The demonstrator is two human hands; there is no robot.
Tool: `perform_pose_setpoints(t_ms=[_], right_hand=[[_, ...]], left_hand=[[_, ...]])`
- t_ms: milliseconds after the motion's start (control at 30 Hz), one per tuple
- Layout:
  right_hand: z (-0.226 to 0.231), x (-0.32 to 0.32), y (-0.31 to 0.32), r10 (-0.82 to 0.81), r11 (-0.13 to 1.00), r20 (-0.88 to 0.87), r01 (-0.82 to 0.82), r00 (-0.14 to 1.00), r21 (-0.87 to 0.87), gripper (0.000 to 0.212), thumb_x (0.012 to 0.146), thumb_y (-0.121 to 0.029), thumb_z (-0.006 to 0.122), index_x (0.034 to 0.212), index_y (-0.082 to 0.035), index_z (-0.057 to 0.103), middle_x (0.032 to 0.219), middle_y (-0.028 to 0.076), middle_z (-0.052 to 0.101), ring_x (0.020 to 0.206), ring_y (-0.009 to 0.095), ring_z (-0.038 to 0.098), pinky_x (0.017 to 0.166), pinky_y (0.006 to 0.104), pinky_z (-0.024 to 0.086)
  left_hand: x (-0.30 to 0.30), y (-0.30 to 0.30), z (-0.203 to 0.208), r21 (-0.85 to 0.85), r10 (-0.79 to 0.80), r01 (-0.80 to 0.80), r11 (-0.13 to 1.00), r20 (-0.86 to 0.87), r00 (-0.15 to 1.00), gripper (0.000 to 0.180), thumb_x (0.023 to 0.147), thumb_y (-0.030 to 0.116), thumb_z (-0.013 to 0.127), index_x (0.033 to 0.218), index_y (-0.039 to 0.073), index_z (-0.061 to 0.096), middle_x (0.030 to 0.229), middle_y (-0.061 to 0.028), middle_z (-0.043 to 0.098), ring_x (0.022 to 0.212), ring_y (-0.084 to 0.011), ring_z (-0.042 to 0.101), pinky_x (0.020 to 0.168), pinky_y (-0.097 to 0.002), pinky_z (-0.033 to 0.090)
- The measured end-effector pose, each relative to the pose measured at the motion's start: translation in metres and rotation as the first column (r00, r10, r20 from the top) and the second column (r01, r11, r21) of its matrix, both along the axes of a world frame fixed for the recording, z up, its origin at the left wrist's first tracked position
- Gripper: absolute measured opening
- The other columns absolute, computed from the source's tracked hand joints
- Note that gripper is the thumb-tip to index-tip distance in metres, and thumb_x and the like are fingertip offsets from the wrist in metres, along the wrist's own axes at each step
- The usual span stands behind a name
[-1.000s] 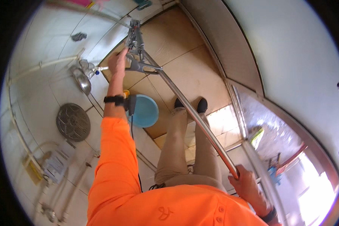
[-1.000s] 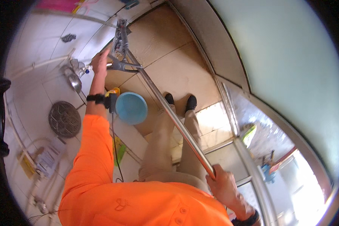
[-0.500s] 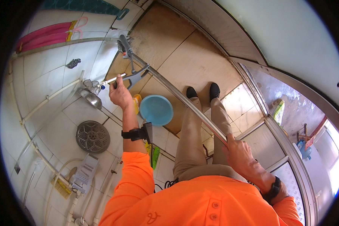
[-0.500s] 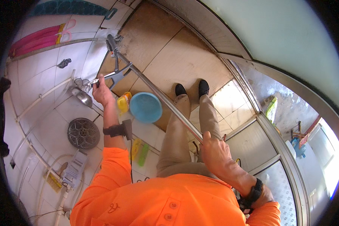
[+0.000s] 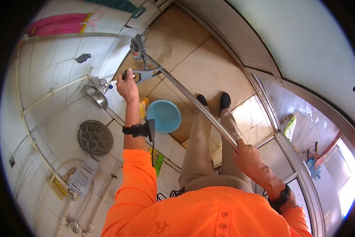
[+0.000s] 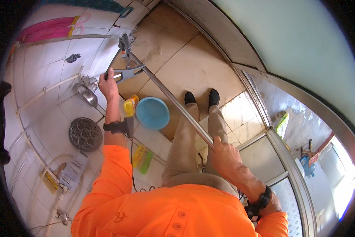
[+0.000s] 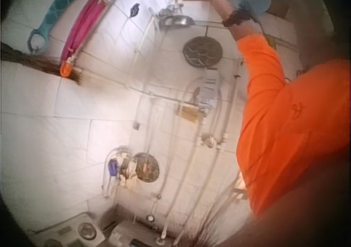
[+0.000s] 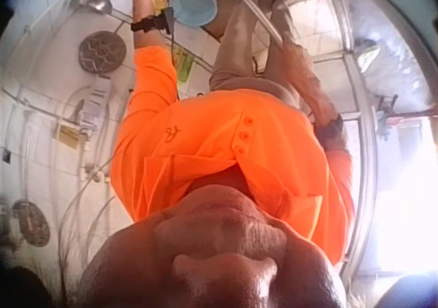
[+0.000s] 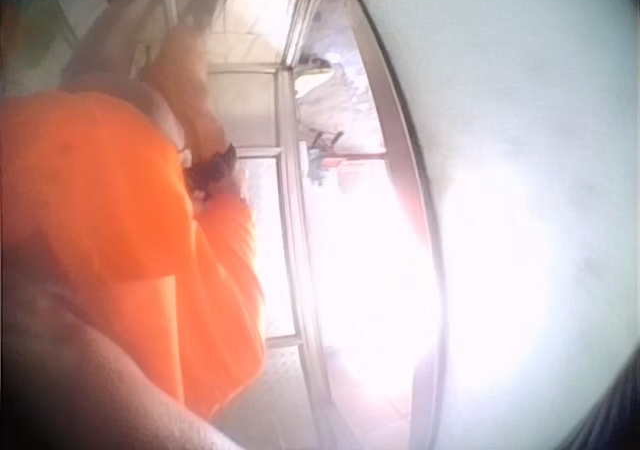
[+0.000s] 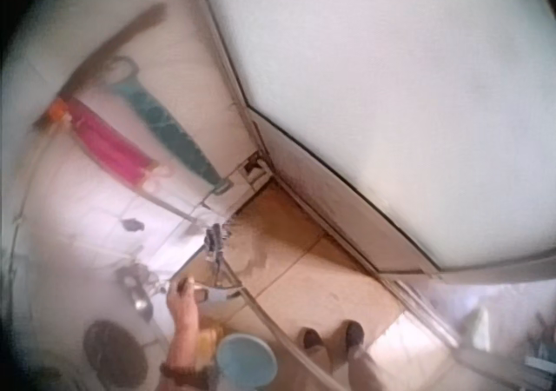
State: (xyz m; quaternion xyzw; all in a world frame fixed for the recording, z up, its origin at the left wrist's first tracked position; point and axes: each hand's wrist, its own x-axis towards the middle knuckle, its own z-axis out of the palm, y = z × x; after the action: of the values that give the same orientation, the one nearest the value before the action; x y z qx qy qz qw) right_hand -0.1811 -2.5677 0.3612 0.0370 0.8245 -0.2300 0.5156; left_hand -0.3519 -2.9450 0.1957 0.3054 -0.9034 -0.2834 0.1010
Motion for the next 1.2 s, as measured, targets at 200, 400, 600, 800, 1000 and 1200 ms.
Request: perform_pose_setpoints(t_ms=[200,400,600,800,1000,1200], right_hand=[[0.019,-0.003,0.016,-0.061,0.994,0.091,0.069,0.994,-0.086,0.018,0.086,-0.01,0.053,0.095,0.003,0.047,0.073,0.029,0.061,0.072,0.049,0.061,0.065,0.0542,0.049],[0.037,-0.008,0.014,-0.146,0.979,0.222,0.173,0.964,-0.107,0.019,0.083,-0.013,0.054,0.095,0.001,0.049,0.071,0.031,0.057,0.069,0.049,0.059,0.061,0.0508,0.048],[0.023,-0.022,0.007,-0.404,0.841,0.53,0.53,0.746,-0.105,0.012,0.086,-0.014,0.058,0.089,-0.005,0.05,0.057,0.002,0.048,0.041,0.01,0.047,0.038,0.0265,0.039],[-0.01,0.0,0.01,-0.267,0.194,0.964,0.979,-0.008,0.062,0.016,0.091,-0.017,0.06,0.094,-0.006,0.049,0.053,-0.004,0.035,0.036,0.006,0.033,0.032,0.0233,0.028],[0.032,0.017,0.038,-0.633,0.58,0.629,0.815,0.45,0.001,0.035,0.095,-0.014,0.053,0.127,-0.003,0.047,0.062,-0.001,0.046,0.045,0.007,0.043,0.04,0.0229,0.037],[0.016,-0.006,0.006,-0.6,0.745,0.478,0.666,0.641,0.043,0.042,0.097,-0.018,0.048,0.139,-0.011,0.042,0.065,-0.001,0.047,0.047,0.007,0.043,0.041,0.022,0.037]], left_hand=[[-0.03,-0.028,-0.009,-0.02,-0.091,0.09,0.996,-0.049,0.995,0.038,0.086,0.037,0.066,0.09,0.0,0.064,0.08,-0.0142,0.066,0.073,-0.0326,0.063,0.07,-0.0395,0.049],[-0.074,-0.025,-0.065,-0.11,0.229,-0.22,0.969,0.075,0.971,0.099,0.081,0.061,0.06,0.135,-0.015,0.026,0.141,-0.0306,0.029,0.13,-0.0433,0.032,0.107,-0.0544,0.027],[-0.001,0.116,-0.099,0.897,0.078,-0.426,0.115,0.419,0.904,0.105,0.085,0.064,0.054,0.144,-0.004,0.0,0.135,-0.0345,0.036,0.111,-0.0384,0.056,0.094,-0.0414,0.05],[0.074,0.18,-0.031,0.931,0.326,-0.089,-0.354,0.212,0.921,0.024,0.09,0.024,0.062,0.08,0.008,0.048,0.066,-0.0053,0.055,0.052,-0.0163,0.055,0.045,-0.0273,0.043],[0.081,0.212,-0.072,0.734,0.108,-0.432,0.524,0.446,0.889,0.032,0.088,0.023,0.057,0.089,-0.008,0.046,0.068,-0.0171,0.057,0.056,-0.0259,0.063,0.046,-0.0366,0.05],[0.102,0.219,-0.096,0.698,0.13,-0.715,-0.03,0.712,0.69,0.033,0.09,0.026,0.056,0.097,-0.005,0.047,0.069,-0.0124,0.054,0.057,-0.0269,0.062,0.039,-0.0408,0.046]])
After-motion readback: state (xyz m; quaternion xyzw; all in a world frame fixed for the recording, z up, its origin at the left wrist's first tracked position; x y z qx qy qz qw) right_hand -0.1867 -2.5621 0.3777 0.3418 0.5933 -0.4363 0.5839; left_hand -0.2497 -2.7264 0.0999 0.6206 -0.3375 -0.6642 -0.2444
